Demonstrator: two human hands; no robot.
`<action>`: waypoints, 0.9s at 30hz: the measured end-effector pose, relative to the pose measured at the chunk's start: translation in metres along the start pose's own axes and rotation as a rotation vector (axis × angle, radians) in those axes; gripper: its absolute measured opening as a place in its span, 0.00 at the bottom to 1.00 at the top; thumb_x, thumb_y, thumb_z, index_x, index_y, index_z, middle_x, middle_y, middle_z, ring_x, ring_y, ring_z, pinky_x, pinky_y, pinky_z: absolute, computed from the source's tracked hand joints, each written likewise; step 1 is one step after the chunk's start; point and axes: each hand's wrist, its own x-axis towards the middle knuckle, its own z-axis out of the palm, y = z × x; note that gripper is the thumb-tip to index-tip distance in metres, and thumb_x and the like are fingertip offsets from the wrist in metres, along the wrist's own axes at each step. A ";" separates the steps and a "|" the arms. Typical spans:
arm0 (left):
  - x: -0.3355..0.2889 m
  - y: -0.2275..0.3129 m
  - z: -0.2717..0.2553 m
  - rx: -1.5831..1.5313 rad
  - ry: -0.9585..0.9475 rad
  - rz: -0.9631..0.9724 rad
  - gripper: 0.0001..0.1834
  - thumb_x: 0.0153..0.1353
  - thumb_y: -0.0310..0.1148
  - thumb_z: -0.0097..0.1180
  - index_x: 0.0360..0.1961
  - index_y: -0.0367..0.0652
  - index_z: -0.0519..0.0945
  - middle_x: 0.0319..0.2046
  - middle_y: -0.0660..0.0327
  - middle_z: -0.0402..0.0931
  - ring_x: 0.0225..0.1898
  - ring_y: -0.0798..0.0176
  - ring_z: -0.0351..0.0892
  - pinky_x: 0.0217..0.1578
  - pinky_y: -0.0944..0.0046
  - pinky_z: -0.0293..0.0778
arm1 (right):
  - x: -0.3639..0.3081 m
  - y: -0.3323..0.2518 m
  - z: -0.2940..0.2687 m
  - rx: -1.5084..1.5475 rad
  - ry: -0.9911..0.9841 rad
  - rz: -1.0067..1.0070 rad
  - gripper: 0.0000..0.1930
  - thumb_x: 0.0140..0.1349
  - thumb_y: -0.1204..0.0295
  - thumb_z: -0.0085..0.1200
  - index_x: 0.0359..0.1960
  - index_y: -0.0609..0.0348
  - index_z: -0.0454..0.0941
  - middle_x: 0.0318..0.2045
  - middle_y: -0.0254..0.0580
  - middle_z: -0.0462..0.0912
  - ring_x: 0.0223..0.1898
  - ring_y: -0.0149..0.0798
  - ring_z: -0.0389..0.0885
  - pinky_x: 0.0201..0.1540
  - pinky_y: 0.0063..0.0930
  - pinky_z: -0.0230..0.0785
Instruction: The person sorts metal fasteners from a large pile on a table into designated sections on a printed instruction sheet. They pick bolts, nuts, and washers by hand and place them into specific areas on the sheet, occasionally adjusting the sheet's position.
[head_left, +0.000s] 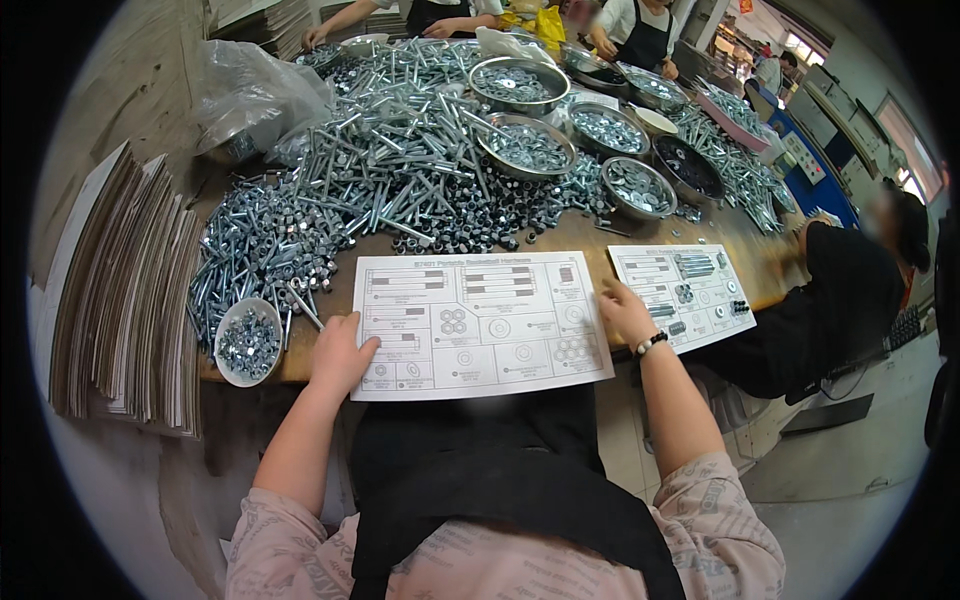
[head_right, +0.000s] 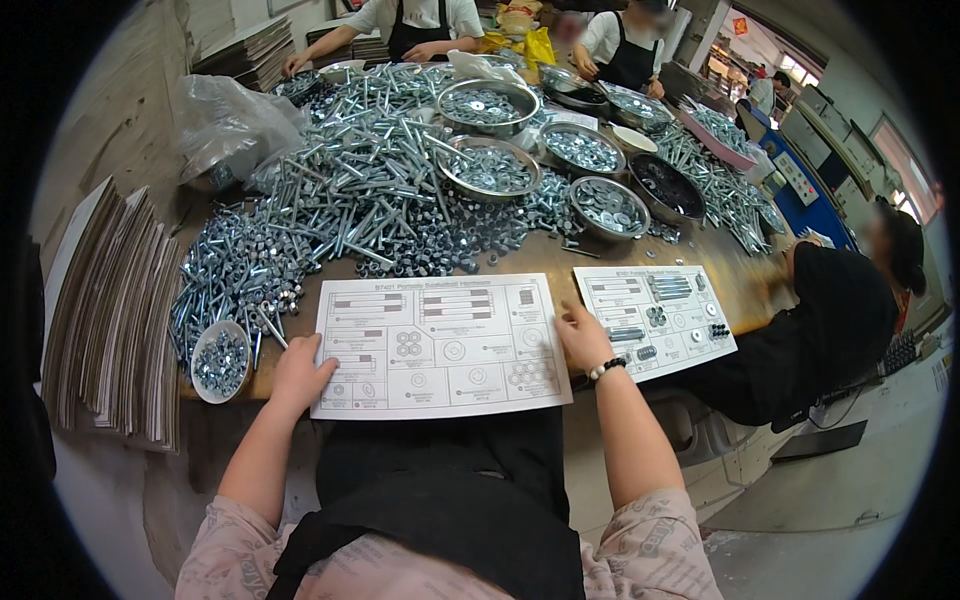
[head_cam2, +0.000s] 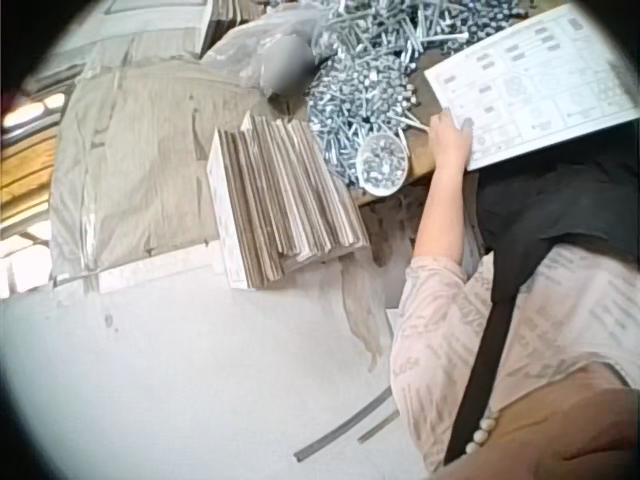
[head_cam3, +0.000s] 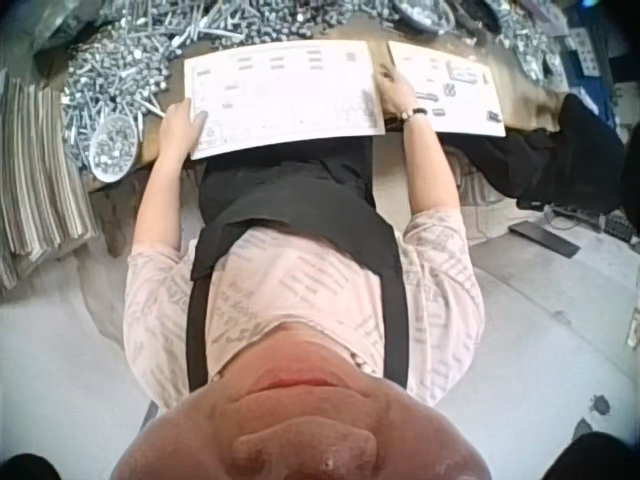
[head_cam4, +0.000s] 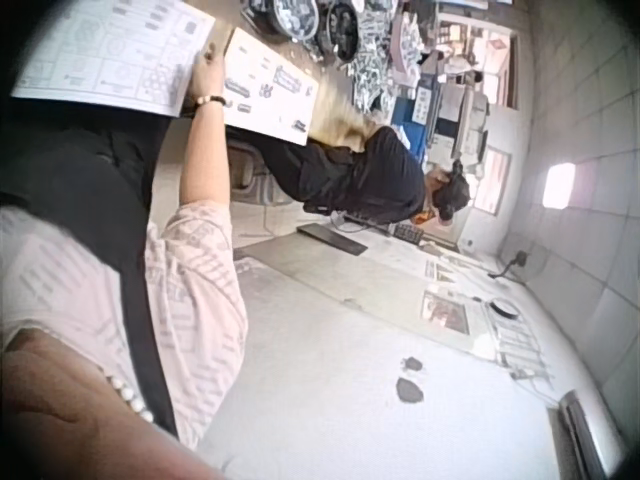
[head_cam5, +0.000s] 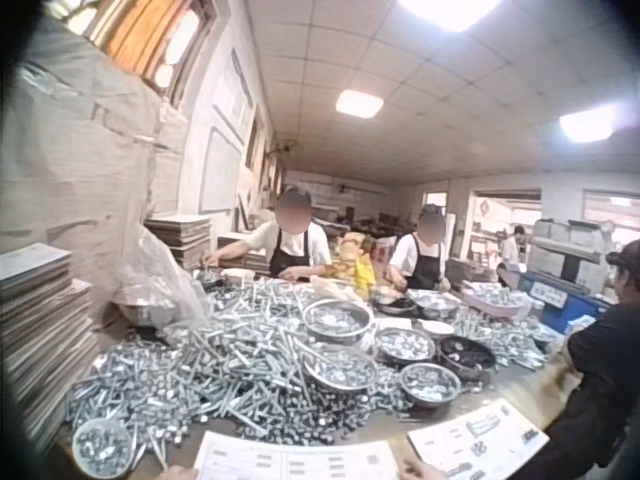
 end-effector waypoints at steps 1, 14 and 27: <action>0.002 -0.002 0.003 -0.004 0.015 0.013 0.27 0.47 0.38 0.58 0.48 0.37 0.70 0.39 0.49 0.70 0.42 0.46 0.70 0.43 0.54 0.67 | -0.007 -0.010 0.005 -0.011 -0.029 0.011 0.23 0.56 0.67 0.49 0.53 0.65 0.66 0.42 0.52 0.76 0.42 0.42 0.76 0.45 0.28 0.68; 0.013 -0.025 0.012 -0.332 -0.070 0.047 0.32 0.44 0.29 0.58 0.53 0.31 0.64 0.34 0.46 0.67 0.36 0.46 0.69 0.37 0.56 0.67 | 0.006 -0.019 0.012 -0.250 0.056 0.151 0.23 0.54 0.61 0.49 0.49 0.63 0.70 0.38 0.54 0.78 0.42 0.49 0.76 0.45 0.34 0.67; 0.006 -0.035 0.003 -0.462 -0.165 0.093 0.34 0.42 0.26 0.57 0.53 0.29 0.63 0.36 0.49 0.64 0.36 0.51 0.68 0.32 0.61 0.68 | -0.003 -0.024 0.022 -0.267 0.139 0.204 0.22 0.53 0.61 0.50 0.46 0.63 0.72 0.39 0.54 0.78 0.42 0.50 0.75 0.45 0.35 0.67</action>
